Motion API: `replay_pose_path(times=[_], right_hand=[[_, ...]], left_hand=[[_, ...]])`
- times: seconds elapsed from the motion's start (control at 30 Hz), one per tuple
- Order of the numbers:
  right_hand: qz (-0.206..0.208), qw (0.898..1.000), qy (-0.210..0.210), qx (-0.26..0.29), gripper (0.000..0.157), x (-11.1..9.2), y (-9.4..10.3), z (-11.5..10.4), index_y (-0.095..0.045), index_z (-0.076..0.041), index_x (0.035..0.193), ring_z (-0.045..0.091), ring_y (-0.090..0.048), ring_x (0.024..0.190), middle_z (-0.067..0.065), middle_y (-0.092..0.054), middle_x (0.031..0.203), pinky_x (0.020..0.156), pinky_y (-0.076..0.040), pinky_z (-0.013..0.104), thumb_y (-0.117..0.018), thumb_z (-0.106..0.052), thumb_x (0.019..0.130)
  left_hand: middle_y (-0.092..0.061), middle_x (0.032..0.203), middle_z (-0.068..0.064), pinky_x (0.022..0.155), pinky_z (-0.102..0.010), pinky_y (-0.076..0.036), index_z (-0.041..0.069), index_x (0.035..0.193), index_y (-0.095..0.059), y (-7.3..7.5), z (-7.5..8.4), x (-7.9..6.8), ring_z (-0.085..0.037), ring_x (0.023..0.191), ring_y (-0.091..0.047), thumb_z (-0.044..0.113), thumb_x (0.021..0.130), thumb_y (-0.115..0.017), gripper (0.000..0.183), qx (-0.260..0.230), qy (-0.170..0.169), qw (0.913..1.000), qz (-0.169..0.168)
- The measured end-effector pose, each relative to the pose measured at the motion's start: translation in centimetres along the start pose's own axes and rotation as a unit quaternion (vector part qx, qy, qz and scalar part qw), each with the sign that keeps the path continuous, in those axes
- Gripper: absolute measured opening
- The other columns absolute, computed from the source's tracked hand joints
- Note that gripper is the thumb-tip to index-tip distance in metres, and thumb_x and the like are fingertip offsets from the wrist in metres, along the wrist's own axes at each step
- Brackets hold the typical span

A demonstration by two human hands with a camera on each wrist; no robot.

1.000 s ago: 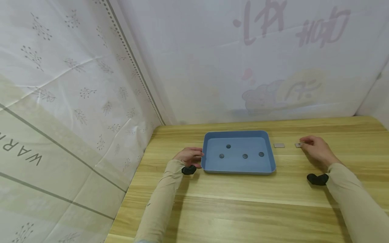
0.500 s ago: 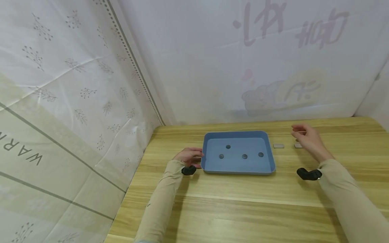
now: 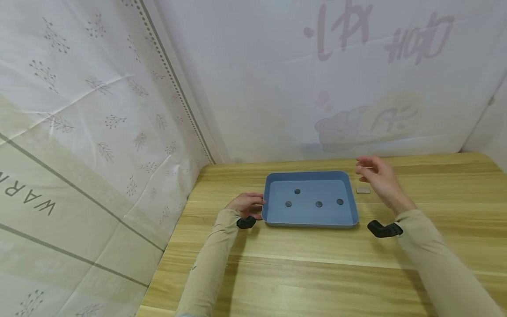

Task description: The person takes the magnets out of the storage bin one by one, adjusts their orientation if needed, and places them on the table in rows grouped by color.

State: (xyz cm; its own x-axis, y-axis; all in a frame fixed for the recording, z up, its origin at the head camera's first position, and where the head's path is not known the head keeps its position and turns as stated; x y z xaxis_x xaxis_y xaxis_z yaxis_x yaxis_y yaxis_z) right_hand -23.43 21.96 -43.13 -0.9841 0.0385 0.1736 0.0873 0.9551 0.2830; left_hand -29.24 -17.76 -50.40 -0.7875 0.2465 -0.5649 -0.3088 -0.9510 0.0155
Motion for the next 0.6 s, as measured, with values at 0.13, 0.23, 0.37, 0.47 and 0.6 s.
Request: replay_pose_path(times=[0.13, 0.23, 0.37, 0.47, 0.6], right_hand=[[-0.01, 1.0, -0.004, 0.021, 0.044, -0.1, -1.4, -0.4, -0.045, 0.0, 0.136, 0.002, -0.058, 0.096, -0.012, -0.052, 0.111, 0.077, -0.053, 0.017, -0.05, -0.027, 0.101], [-0.022, 0.999, -0.009, 0.033, 0.045, -0.2, -2.5, -0.6, -0.046, -0.001, 0.135, 0.004, -0.058, 0.096, -0.009, -0.053, 0.111, 0.078, -0.054, 0.017, -0.05, -0.03, 0.101], [-0.036, 0.998, -0.017, 0.048, 0.043, -0.4, -4.0, -0.4, -0.048, -0.002, 0.133, 0.004, -0.059, 0.095, -0.009, -0.054, 0.11, 0.078, -0.054, 0.017, -0.051, -0.03, 0.101], [-0.046, 0.996, -0.033, 0.073, 0.043, -0.7, -5.1, -0.1, -0.048, -0.002, 0.133, 0.003, -0.059, 0.095, -0.011, -0.055, 0.108, 0.079, -0.054, 0.02, -0.052, -0.03, 0.1], [-0.067, 0.993, -0.056, 0.083, 0.047, -1.1, -6.6, 0.5, -0.045, 0.001, 0.137, 0.009, -0.058, 0.098, -0.003, -0.055, 0.114, 0.083, -0.054, 0.025, -0.051, -0.029, 0.101]], left_hand=[[-0.063, 0.118, -0.013, 0.076, -0.042, -0.055, 0.003, 0.135, -0.052, 0.0, -0.1, 0.0, -0.024, 0.102, -0.062, 0.004, 0.089, -0.063, 0.047, -0.004, -0.005, 1.0, 0.001], [-0.063, 0.116, -0.012, 0.074, -0.042, -0.055, 0.003, 0.135, -0.053, -0.1, -0.1, -0.1, -0.023, 0.101, -0.062, 0.004, 0.089, -0.062, 0.046, -0.007, -0.008, 0.9999, 0.001], [-0.063, 0.119, -0.014, 0.075, -0.042, -0.055, 0.002, 0.135, -0.052, -0.2, -0.1, -0.2, -0.025, 0.104, -0.062, 0.003, 0.089, -0.063, 0.047, -0.01, -0.012, 0.9999, 0.003], [-0.062, 0.121, -0.015, 0.076, -0.043, -0.055, 0.002, 0.135, -0.052, -0.2, -0.1, -0.2, -0.026, 0.107, -0.061, 0.003, 0.088, -0.063, 0.048, -0.012, -0.012, 0.9998, 0.005], [-0.061, 0.124, -0.017, 0.077, -0.044, -0.055, 0.002, 0.136, -0.051, -0.2, -0.1, -0.2, -0.028, 0.109, -0.061, 0.003, 0.088, -0.064, 0.05, -0.014, -0.01, 0.9998, 0.006]])
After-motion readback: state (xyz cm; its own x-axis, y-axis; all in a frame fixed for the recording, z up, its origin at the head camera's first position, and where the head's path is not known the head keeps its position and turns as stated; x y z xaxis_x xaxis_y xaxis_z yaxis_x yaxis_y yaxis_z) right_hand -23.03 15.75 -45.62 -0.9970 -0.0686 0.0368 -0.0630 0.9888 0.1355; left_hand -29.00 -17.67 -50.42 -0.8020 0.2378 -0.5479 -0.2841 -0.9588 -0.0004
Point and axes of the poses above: each hand's wrist, its own x-axis towards the middle knuckle, its own y-axis out of the back of the hand, z = x × y, the point moved 3 cm from there along x, towards the middle knuckle
